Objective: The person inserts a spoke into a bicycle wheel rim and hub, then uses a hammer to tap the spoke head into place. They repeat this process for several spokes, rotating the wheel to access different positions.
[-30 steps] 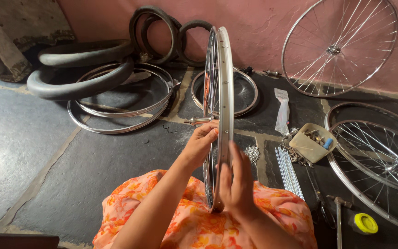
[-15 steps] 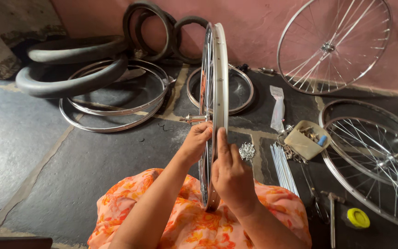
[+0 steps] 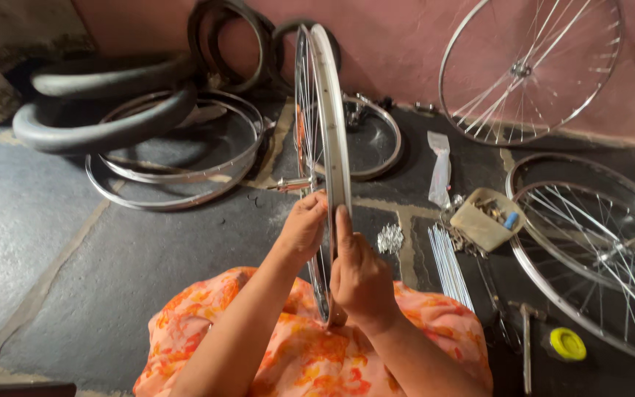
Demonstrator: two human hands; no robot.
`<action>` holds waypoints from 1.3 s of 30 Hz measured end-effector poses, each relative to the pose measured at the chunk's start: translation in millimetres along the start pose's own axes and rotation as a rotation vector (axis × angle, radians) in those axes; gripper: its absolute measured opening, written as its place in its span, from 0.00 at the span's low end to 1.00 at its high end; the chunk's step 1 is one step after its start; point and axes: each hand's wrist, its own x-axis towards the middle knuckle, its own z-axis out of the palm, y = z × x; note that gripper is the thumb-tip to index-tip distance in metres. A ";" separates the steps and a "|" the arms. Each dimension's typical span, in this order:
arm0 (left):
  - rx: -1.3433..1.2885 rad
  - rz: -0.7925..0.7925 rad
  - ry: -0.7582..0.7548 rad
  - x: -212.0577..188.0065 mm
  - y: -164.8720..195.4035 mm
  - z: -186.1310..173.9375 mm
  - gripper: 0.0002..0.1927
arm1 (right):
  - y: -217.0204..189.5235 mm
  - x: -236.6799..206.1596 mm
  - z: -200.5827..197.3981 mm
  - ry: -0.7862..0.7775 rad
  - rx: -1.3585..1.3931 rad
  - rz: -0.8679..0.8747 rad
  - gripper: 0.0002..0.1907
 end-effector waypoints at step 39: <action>-0.055 -0.131 0.001 -34.7 -4.9 13.6 0.13 | -2.2 -33.8 -11.7 0.018 0.091 -0.137 0.36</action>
